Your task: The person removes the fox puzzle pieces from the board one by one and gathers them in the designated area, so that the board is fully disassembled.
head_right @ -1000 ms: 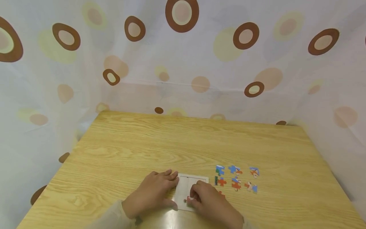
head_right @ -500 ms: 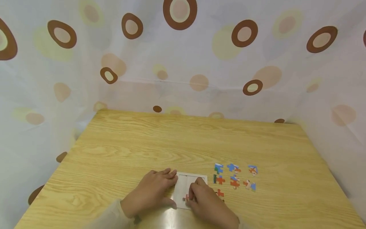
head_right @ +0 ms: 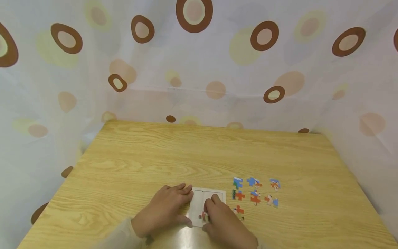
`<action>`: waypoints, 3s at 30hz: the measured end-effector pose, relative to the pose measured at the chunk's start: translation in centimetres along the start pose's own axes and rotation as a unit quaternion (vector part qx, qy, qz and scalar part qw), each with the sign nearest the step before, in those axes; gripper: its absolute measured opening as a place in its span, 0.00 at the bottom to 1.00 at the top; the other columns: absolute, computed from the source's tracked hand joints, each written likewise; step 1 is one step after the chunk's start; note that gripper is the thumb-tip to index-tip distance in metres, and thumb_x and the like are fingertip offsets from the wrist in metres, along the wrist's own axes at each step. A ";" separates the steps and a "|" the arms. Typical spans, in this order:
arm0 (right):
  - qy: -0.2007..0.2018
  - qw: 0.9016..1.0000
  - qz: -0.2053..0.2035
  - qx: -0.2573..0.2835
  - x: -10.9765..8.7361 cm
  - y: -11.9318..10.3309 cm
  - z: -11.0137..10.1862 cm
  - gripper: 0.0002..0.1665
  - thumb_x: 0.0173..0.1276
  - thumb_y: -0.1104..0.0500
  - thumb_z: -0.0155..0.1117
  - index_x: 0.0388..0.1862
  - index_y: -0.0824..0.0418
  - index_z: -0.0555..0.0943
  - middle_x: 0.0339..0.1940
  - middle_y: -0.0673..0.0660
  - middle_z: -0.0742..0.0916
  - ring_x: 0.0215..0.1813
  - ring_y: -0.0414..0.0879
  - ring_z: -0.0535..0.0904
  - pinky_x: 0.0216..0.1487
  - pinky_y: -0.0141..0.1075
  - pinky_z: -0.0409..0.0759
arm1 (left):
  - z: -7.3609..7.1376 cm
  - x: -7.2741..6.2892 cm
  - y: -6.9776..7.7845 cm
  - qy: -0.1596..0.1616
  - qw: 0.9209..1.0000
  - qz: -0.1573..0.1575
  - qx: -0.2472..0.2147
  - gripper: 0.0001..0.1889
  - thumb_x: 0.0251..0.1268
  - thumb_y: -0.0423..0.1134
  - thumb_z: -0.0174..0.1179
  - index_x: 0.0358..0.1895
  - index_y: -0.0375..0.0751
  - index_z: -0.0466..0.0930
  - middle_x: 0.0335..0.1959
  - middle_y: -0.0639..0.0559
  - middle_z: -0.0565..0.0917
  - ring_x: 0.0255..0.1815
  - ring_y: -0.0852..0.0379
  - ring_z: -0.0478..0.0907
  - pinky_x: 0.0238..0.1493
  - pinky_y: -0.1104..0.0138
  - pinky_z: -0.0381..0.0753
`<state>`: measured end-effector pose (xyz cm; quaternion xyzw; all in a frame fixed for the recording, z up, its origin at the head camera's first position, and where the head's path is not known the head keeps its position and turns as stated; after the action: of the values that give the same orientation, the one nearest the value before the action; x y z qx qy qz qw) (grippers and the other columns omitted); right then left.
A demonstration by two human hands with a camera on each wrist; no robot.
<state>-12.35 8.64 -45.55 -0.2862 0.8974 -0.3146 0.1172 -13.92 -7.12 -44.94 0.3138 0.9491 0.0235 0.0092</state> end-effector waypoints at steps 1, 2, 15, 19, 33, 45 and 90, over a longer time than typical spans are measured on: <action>0.002 1.000 -0.001 -0.004 0.0 0.0 0.0 0.20 0.57 0.62 0.79 0.39 0.56 0.75 0.37 0.48 0.71 0.31 0.35 0.68 0.30 0.31 0.71 | 0.0 0.0 0.0 0.000 1.000 0.000 0.000 0.48 0.46 0.76 0.67 0.67 0.48 0.82 0.70 0.53 0.78 0.70 0.51 0.75 0.55 0.56 0.81; 0.004 1.000 -0.001 -0.004 0.0 -0.1 0.0 0.20 0.57 0.62 0.79 0.39 0.56 0.74 0.37 0.48 0.71 0.31 0.36 0.67 0.30 0.31 0.71 | 0.0 0.0 0.0 0.000 1.000 0.000 0.000 0.48 0.46 0.76 0.67 0.67 0.47 0.82 0.70 0.52 0.78 0.70 0.51 0.75 0.55 0.56 0.81; -0.008 0.999 -0.007 0.032 0.2 0.0 -0.4 0.21 0.61 0.64 0.78 0.40 0.54 0.71 0.33 0.47 0.72 0.33 0.36 0.67 0.32 0.32 0.69 | 0.1 0.0 0.1 -0.001 1.000 -0.003 -0.006 0.47 0.46 0.75 0.69 0.67 0.47 0.82 0.70 0.52 0.78 0.70 0.51 0.75 0.55 0.55 0.80; -0.014 0.998 -0.016 0.053 0.3 0.3 -0.6 0.19 0.62 0.68 0.74 0.39 0.54 0.72 0.31 0.46 0.73 0.32 0.36 0.68 0.31 0.32 0.69 | 0.3 0.0 0.1 -0.001 1.000 -0.002 -0.011 0.47 0.46 0.75 0.69 0.66 0.48 0.82 0.70 0.52 0.78 0.70 0.51 0.75 0.55 0.55 0.80; -0.050 0.989 -0.017 0.138 -1.7 2.6 -3.0 0.06 0.72 0.57 0.69 0.39 0.56 0.80 0.31 0.43 0.79 0.31 0.33 0.71 0.30 0.31 0.73 | 0.7 0.2 0.5 -0.012 1.000 0.005 -0.013 0.47 0.47 0.75 0.68 0.68 0.48 0.81 0.71 0.53 0.76 0.71 0.52 0.74 0.55 0.55 0.80; 0.058 0.997 0.010 0.043 -5.1 5.8 -7.7 0.08 0.75 0.68 0.62 0.39 0.54 0.81 0.34 0.45 0.83 0.32 0.38 0.77 0.30 0.33 0.77 | -0.1 0.0 0.1 -0.004 1.000 0.010 0.006 0.47 0.48 0.75 0.67 0.67 0.47 0.82 0.70 0.52 0.77 0.70 0.51 0.76 0.54 0.55 0.81; 0.087 0.984 0.147 -0.043 -7.1 10.3 -7.3 0.14 0.61 0.62 0.78 0.39 0.58 0.79 0.35 0.47 0.80 0.32 0.34 0.73 0.33 0.33 0.77 | 0.0 0.0 -0.1 0.000 1.000 0.010 -0.009 0.47 0.47 0.75 0.68 0.67 0.48 0.82 0.70 0.52 0.77 0.70 0.51 0.75 0.54 0.54 0.81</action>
<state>-13.95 23.02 -46.21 -0.1273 0.9494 -0.2782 0.0715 -13.99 -7.15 -44.95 0.3229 0.9458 0.0320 0.0118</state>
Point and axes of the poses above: each hand's wrist, its own x-axis towards the middle knuckle, its own z-axis out of the palm, y = z × x, the point moved 6 cm from there along x, towards the middle knuckle
